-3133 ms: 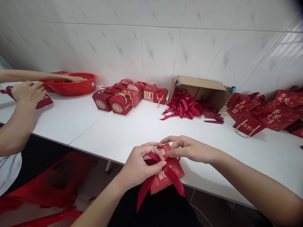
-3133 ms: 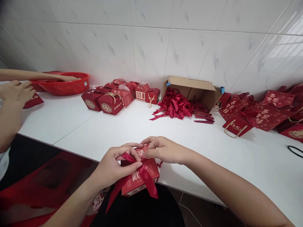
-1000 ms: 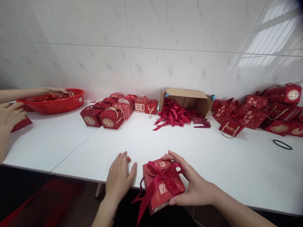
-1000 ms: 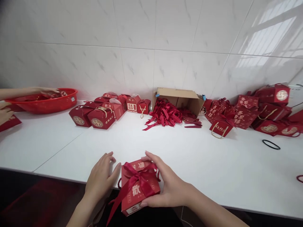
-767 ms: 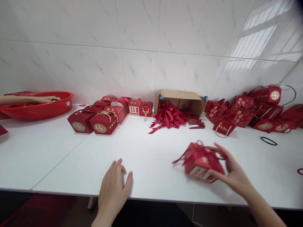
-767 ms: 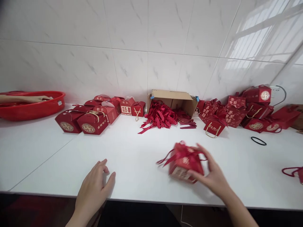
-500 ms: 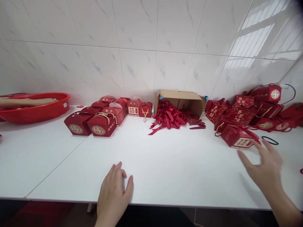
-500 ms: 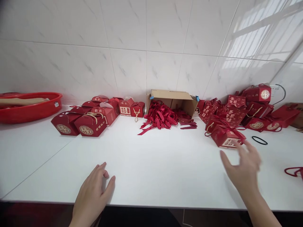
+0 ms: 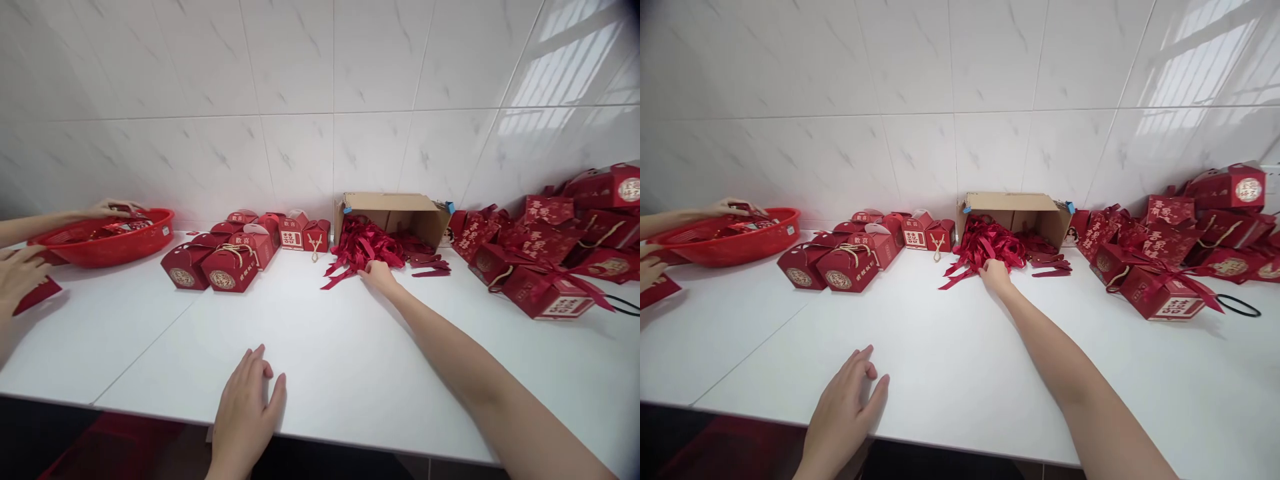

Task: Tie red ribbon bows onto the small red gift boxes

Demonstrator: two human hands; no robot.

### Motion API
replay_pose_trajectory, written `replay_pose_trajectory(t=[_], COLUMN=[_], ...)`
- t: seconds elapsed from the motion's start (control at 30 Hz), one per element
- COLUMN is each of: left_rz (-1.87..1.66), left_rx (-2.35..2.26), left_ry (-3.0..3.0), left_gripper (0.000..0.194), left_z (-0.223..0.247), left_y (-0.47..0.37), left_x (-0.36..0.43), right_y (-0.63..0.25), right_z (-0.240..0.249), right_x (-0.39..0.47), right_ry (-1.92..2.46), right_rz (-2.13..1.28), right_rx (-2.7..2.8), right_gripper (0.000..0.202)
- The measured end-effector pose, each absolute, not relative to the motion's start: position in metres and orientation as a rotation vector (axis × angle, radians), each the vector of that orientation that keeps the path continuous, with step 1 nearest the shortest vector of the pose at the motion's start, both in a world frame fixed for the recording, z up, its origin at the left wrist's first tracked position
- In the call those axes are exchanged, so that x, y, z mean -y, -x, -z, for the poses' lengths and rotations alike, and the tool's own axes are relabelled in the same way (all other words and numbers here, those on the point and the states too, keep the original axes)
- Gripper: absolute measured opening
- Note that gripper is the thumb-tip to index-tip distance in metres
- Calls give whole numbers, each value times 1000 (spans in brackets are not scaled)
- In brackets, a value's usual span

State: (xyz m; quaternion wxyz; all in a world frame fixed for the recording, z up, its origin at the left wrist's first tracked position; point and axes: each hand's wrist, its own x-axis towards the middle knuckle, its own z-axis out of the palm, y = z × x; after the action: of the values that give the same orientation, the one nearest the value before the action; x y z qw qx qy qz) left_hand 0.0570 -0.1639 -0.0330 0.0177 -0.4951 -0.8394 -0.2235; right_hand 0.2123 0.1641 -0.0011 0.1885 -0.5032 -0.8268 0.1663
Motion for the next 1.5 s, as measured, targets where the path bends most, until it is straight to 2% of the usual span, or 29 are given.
replay_pose_trajectory(t=[0.33, 0.57, 0.7, 0.73, 0.8, 0.87, 1.0, 1.1, 1.27, 1.37, 1.5], left_rz=[680, 833, 1244, 1347, 1456, 1443, 1454, 1756, 2116, 2147, 2198], left_rx=[2629, 2636, 2469, 2403, 2300, 2227, 2113, 2105, 2231, 2371, 2399], left_ry=[1517, 1487, 1387, 1374, 1415, 1581, 1905, 1919, 1732, 1595, 1574], left_gripper=[18, 18, 23, 31, 53, 62, 34, 23, 49, 45, 42], left_z=[28, 27, 25, 24, 22, 20, 19, 15, 7, 8, 14], left_y=[-62, -62, -67, -70, -79, -86, -94, -94, -97, -99, -105], left_x=[164, 164, 163, 164, 166, 170, 185, 196, 206, 207, 205], right_y=[-216, -197, -182, -181, -181, -186, -203, -215, -227, -233, -247], right_z=[6, -16, -39, -43, -47, -50, -64, -78, -94, -102, -109], right_x=[-169, -114, -49, -31, -1, 20, 27, 14, -6, -12, -25], right_ry=[1384, 997, 496, 353, 91, -125, -283, -187, -259, -415, -403], right_rz=[-609, -664, -942, -1024, -1186, -1320, -1613, -1820, -2370, -2494, -2516], right_rx=[2216, 2282, 2542, 2621, 2763, 2865, 2843, 2754, 2376, 2061, 1798], right_gripper=[28, 17, 8, 4, 9, 12, 14, 11, 28, 19, 21])
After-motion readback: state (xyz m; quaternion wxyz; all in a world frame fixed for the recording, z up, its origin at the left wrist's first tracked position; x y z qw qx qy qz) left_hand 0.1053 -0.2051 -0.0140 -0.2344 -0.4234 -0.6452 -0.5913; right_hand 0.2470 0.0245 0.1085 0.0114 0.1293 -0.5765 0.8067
